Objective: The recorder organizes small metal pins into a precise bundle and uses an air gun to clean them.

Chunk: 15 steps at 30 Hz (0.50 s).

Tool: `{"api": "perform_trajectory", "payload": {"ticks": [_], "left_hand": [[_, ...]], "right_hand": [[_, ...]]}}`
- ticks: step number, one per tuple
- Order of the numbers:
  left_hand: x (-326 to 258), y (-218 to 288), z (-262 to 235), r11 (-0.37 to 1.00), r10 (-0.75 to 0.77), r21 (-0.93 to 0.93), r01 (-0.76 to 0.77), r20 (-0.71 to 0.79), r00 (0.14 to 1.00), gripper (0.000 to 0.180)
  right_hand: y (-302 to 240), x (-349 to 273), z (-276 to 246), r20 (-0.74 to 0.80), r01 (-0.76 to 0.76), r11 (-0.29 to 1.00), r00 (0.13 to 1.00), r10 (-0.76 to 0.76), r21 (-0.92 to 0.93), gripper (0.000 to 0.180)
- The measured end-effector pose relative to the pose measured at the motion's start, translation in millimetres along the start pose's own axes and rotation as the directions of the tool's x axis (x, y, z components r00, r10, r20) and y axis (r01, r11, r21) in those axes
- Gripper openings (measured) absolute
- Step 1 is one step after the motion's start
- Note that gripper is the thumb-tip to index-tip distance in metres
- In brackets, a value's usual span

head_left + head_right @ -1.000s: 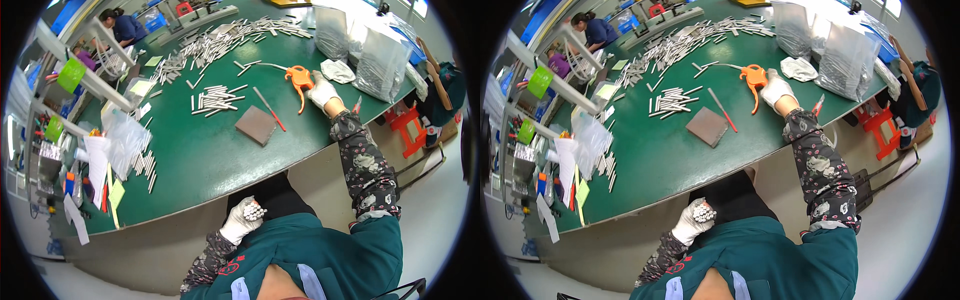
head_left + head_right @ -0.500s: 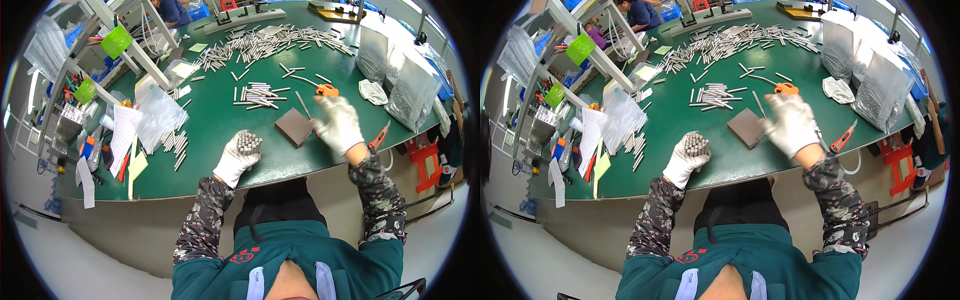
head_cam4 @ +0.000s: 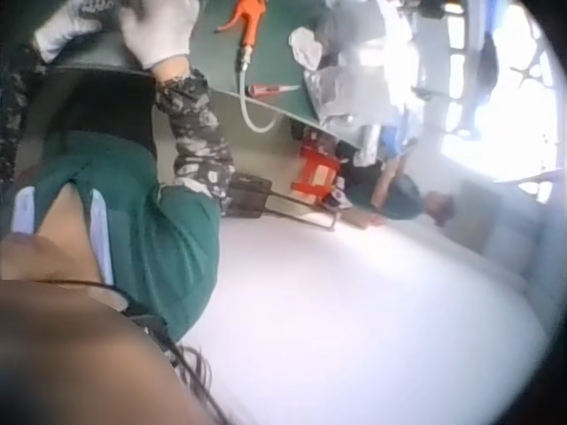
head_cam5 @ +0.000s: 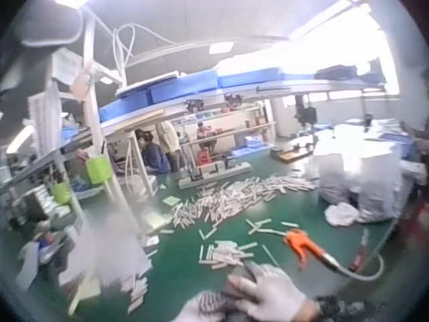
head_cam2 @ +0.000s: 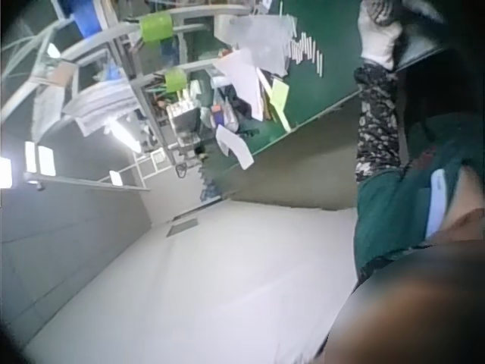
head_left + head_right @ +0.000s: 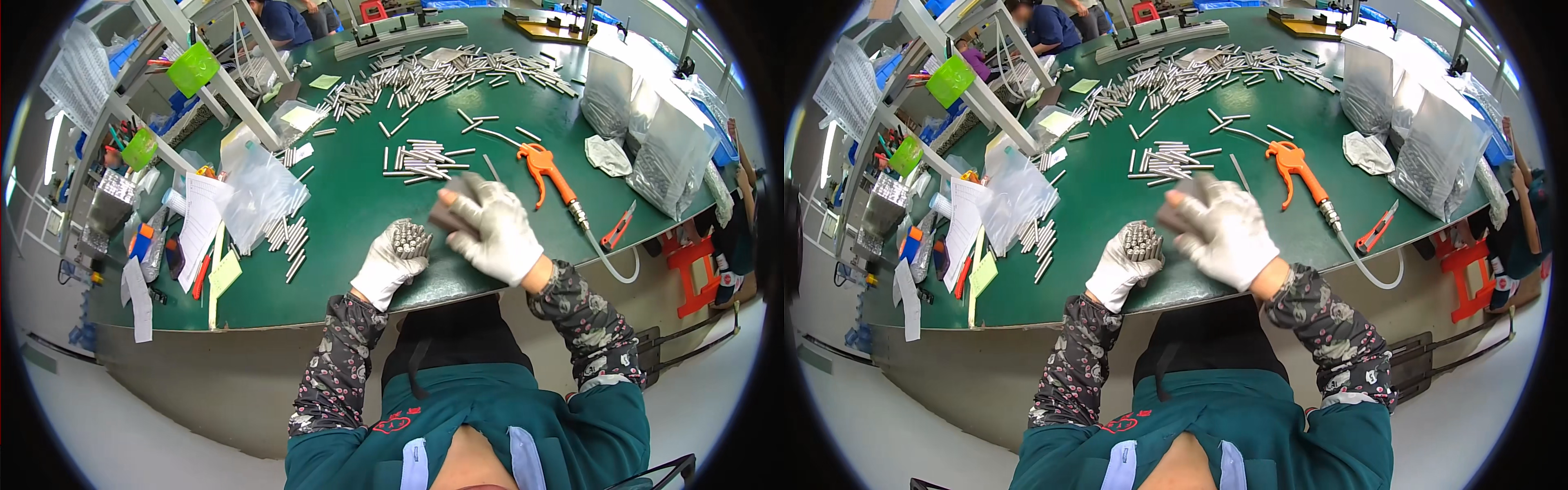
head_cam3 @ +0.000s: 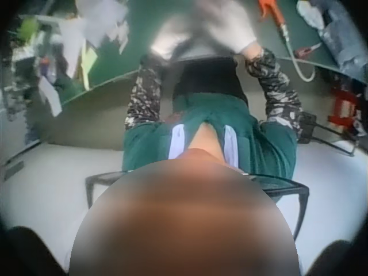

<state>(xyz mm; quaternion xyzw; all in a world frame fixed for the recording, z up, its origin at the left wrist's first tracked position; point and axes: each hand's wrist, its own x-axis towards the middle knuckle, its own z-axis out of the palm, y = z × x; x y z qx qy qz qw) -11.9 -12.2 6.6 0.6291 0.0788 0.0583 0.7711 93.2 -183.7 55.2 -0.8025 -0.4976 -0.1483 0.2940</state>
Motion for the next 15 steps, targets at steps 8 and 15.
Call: {"api": "perform_trajectory", "payload": {"ticks": [8, 15], "left_hand": [[0, 4, 5, 0.996, -0.071, 0.060, 0.072, -0.022, 0.997, 0.050], [-2, -5, 3, 1.000, 0.016, 0.011, -0.017, 0.016, 1.000, 0.052]], "right_hand": [[-1, 26, -22, 0.072, -0.068, 0.988, 0.994, 0.078, -0.138, 0.043], [11, 21, -9, 0.009, -0.108, 0.975, 0.994, 0.112, -0.195, 0.043]]}}
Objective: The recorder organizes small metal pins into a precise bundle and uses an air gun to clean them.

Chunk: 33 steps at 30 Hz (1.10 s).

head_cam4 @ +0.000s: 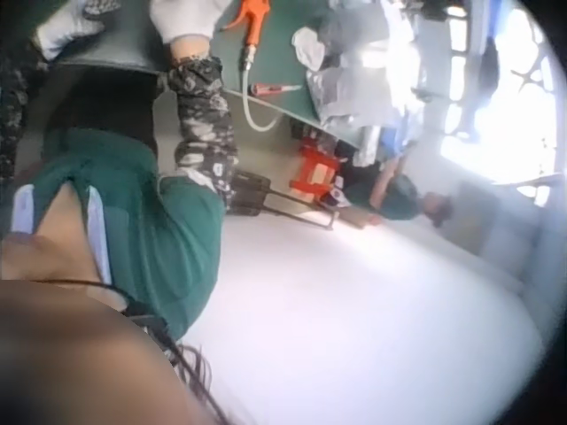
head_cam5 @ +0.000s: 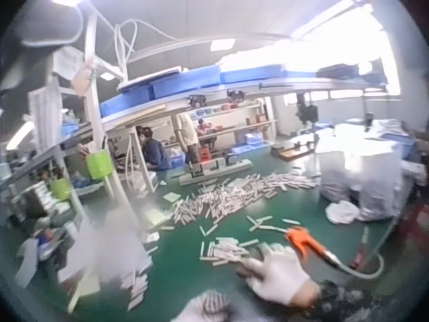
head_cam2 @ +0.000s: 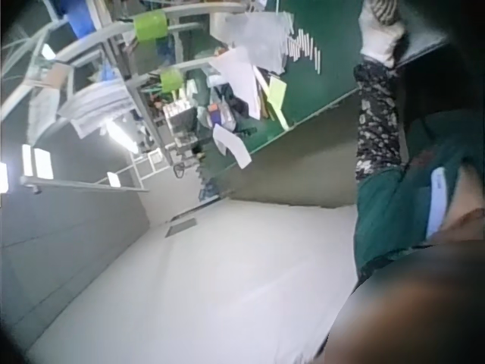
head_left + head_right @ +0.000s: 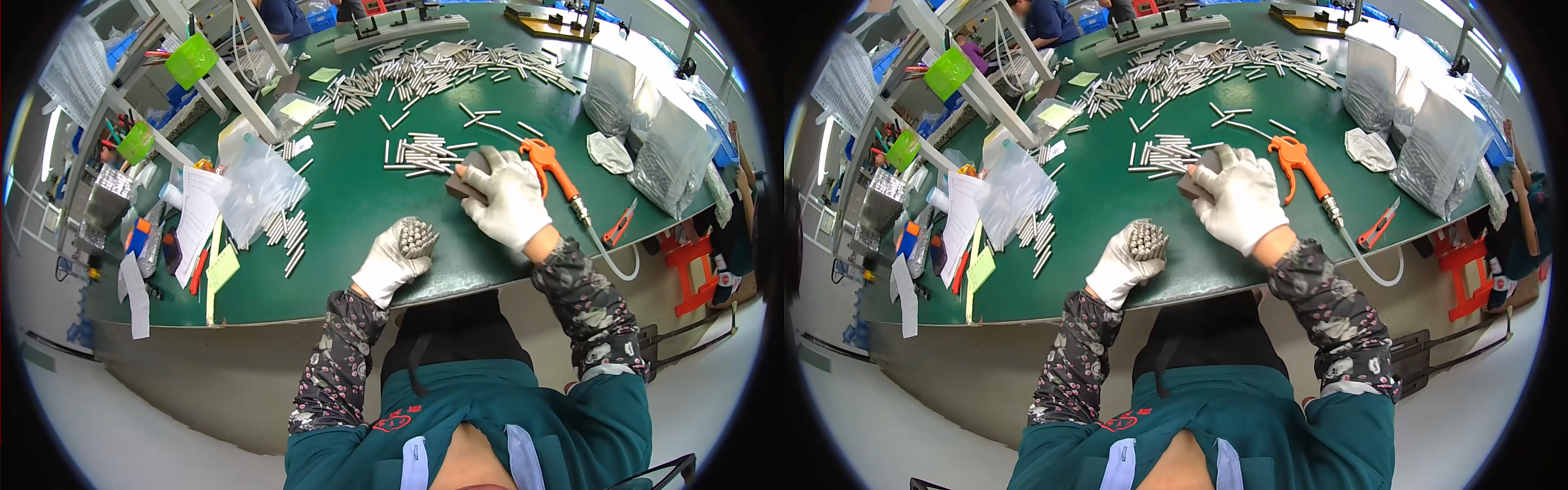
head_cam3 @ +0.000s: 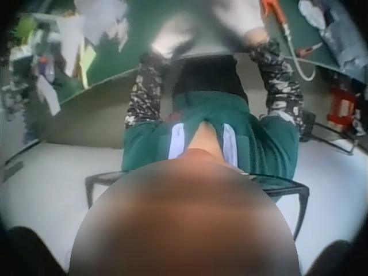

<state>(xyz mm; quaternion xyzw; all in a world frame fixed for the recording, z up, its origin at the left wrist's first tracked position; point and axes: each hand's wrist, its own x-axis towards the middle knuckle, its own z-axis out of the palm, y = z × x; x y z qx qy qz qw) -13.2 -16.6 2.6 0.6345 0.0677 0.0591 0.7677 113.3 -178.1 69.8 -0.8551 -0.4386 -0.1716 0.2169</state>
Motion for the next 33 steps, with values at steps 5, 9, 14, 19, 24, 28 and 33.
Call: {"api": "perform_trajectory", "payload": {"ticks": [5, 9, 14, 19, 24, 28, 33], "left_hand": [[2, 6, -2, 0.917, 0.140, 0.367, -0.157, 0.072, 0.988, 0.055], [-1, 5, 3, 0.997, -0.073, 0.007, 0.074, -0.036, 0.997, 0.055], [-3, 9, 4, 0.998, -0.025, 0.065, 0.026, -0.021, 0.999, 0.049], [-3, 20, 10, 0.996, -0.042, 0.073, 0.042, 0.001, 0.999, 0.046], [-1, 2, 4, 0.997, 0.052, 0.064, -0.052, -0.008, 0.999, 0.048], [-2, 0, 0, 0.995, 0.041, 0.095, -0.040, -0.008, 0.999, 0.052], [-3, 1, 1, 0.997, 0.027, 0.079, -0.026, -0.015, 1.000, 0.057]], "right_hand": [[-28, -13, -6, 0.058, 0.395, 0.862, 0.899, -0.433, 0.319, 0.039], [-16, -6, -12, 0.045, 0.078, 0.993, 0.996, -0.082, 0.087, 0.040], [-17, -4, -10, 0.143, 0.048, 0.990, 0.987, -0.067, 0.133, 0.040], [-27, -17, -8, 0.105, 0.289, 0.908, 0.937, -0.333, 0.302, 0.039], [5, -11, 5, 0.041, -0.031, 0.996, 0.999, 0.035, -0.084, 0.036], [3, -19, 10, 0.268, -0.086, 0.993, 0.958, 0.103, -0.077, 0.042], [5, -27, 17, 0.001, 0.046, 0.994, 0.999, -0.046, -0.096, 0.040]]}}
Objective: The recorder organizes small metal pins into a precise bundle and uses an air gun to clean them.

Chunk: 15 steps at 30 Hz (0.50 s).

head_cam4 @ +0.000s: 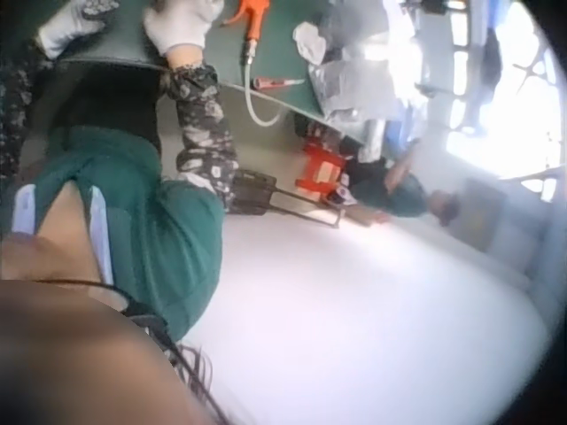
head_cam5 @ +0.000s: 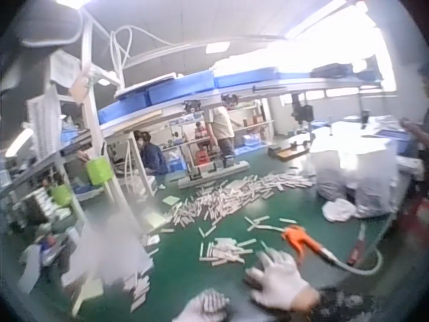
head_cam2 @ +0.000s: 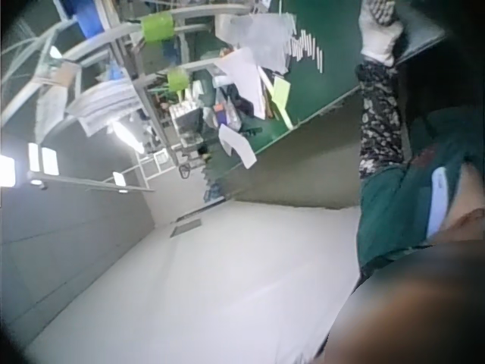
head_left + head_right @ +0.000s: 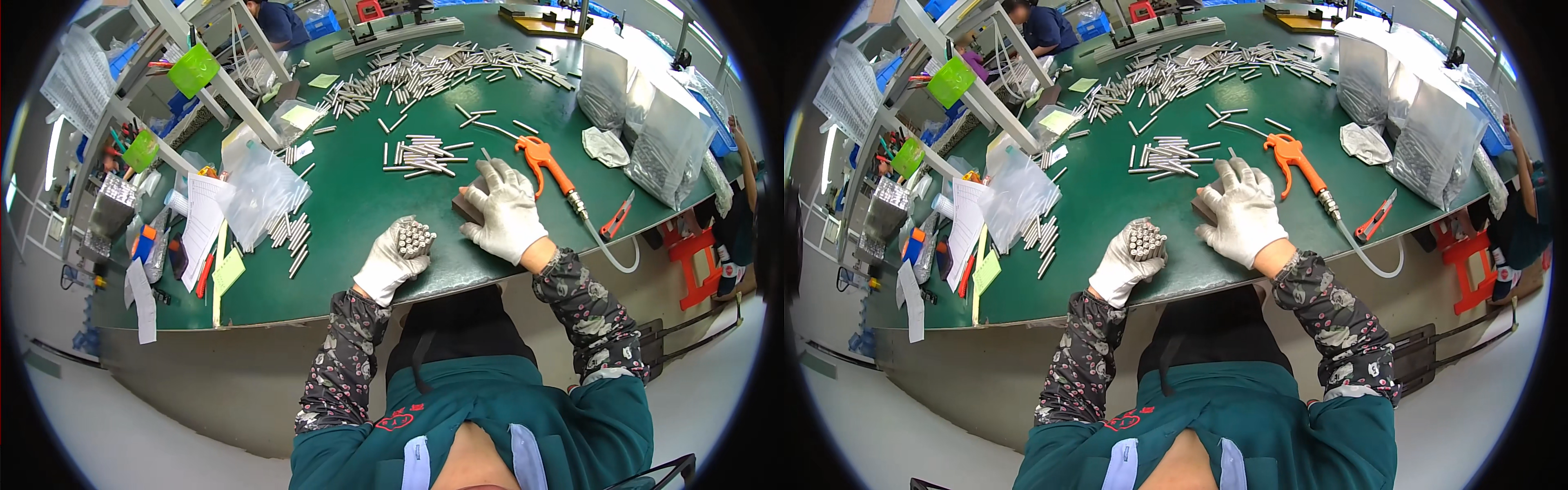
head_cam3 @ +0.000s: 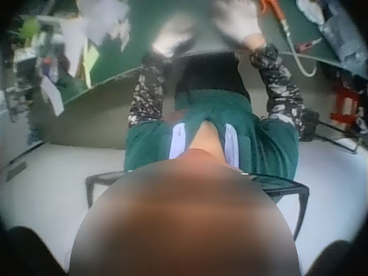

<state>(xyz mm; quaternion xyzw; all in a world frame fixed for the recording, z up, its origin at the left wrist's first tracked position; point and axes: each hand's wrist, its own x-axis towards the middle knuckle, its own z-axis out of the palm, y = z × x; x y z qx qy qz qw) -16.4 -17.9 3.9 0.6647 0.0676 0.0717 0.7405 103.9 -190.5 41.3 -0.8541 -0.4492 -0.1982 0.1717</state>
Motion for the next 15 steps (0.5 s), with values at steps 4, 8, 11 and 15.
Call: {"api": "perform_trajectory", "payload": {"ticks": [4, 8, 11, 15], "left_hand": [[-1, -1, -3, 1.000, -0.005, -0.002, 0.005, 0.004, 1.000, 0.059], [-1, -3, -3, 1.000, 0.011, 0.008, -0.011, 0.009, 1.000, 0.061], [-1, 0, -2, 1.000, 0.001, -0.005, -0.001, 0.010, 1.000, 0.058], [-3, 2, -2, 1.000, -0.024, 0.007, 0.024, 0.008, 1.000, 0.055]], "right_hand": [[-16, 4, -5, -0.004, 0.084, 0.947, 0.996, -0.087, 0.309, 0.030], [-25, 5, 6, -0.006, 0.048, 0.839, 0.999, -0.054, 0.543, 0.020], [-28, 7, 8, -0.028, 0.056, 0.821, 0.998, -0.048, 0.568, 0.016], [-29, 10, 13, -0.009, 0.052, 0.796, 0.998, -0.058, 0.603, 0.012]]}}
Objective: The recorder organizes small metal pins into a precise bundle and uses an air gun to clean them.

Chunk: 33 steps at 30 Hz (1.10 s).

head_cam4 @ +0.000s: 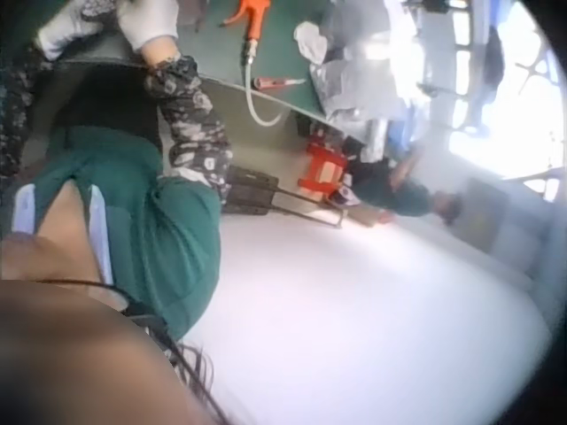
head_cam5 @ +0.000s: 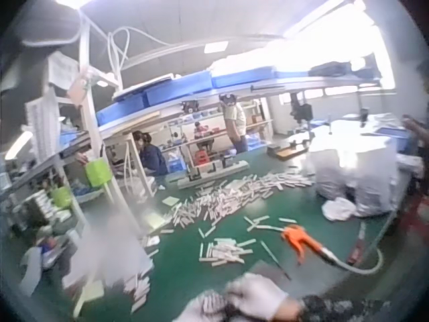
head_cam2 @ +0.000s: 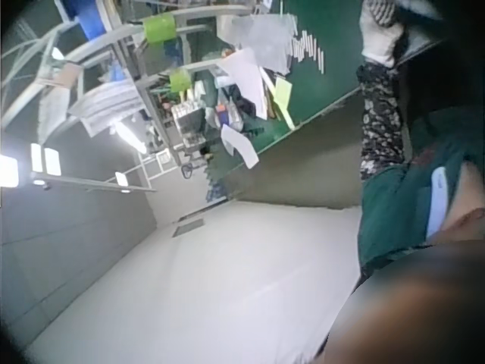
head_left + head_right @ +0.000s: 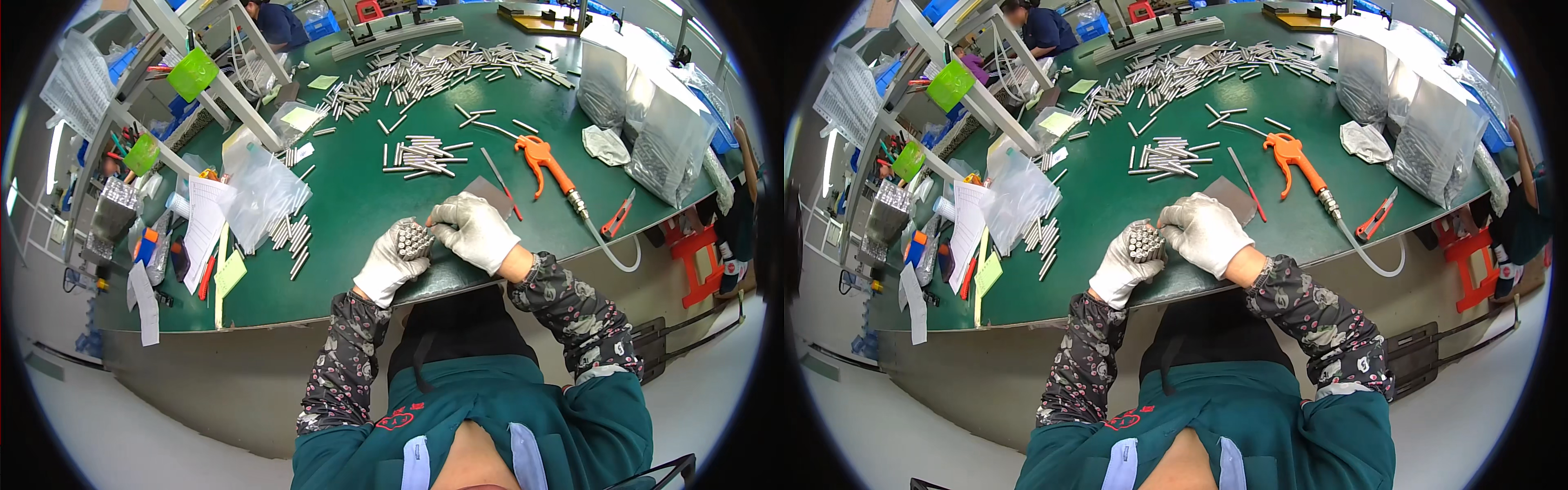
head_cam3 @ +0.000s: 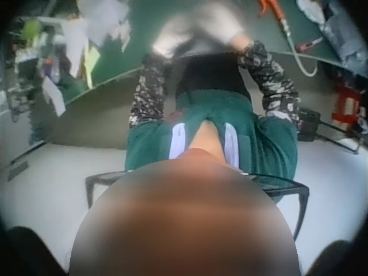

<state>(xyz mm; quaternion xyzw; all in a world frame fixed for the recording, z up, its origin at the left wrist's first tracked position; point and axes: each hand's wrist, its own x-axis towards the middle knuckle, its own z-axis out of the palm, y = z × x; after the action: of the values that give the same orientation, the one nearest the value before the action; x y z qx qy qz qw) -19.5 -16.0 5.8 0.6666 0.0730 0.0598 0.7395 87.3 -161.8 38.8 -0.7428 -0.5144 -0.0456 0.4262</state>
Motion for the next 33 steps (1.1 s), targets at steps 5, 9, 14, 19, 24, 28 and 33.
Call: {"api": "perform_trajectory", "payload": {"ticks": [5, 9, 14, 19, 24, 28, 33], "left_hand": [[2, -8, -3, 1.000, 0.026, -0.006, -0.026, 0.011, 1.000, 0.055], [3, -12, -2, 0.996, 0.091, -0.017, -0.090, 0.029, 0.995, 0.060], [3, -20, -6, 0.990, 0.130, 0.049, -0.130, 0.009, 0.991, 0.063], [4, -22, -9, 0.986, 0.140, 0.096, -0.137, -0.032, 0.990, 0.066], [2, -16, -3, 0.992, 0.081, -0.100, -0.081, -0.013, 0.997, 0.069], [2, -25, -5, 0.968, 0.211, -0.140, -0.207, 0.018, 0.977, 0.068], [13, -30, -11, 0.778, 0.344, 0.560, -0.286, 0.001, 0.939, 0.069]], "right_hand": [[-1, 3, 1, 0.005, -0.022, 0.996, 1.000, 0.022, 0.088, 0.011], [3, 2, 5, 0.028, -0.062, 0.973, 0.998, 0.057, 0.221, 0.011], [3, -5, 10, 0.102, -0.302, 0.862, 0.953, 0.285, 0.408, 0.018], [-9, -11, 8, 0.277, -0.408, 0.753, 0.912, 0.304, 0.517, 0.025], [-11, -13, 12, 0.140, -0.241, 0.916, 0.968, 0.206, 0.319, 0.027], [-14, -14, 13, 0.122, -0.198, 0.911, 0.979, 0.165, 0.360, 0.029], [-11, -13, 16, 0.110, -0.169, 0.979, 0.981, 0.157, 0.112, 0.032]]}}
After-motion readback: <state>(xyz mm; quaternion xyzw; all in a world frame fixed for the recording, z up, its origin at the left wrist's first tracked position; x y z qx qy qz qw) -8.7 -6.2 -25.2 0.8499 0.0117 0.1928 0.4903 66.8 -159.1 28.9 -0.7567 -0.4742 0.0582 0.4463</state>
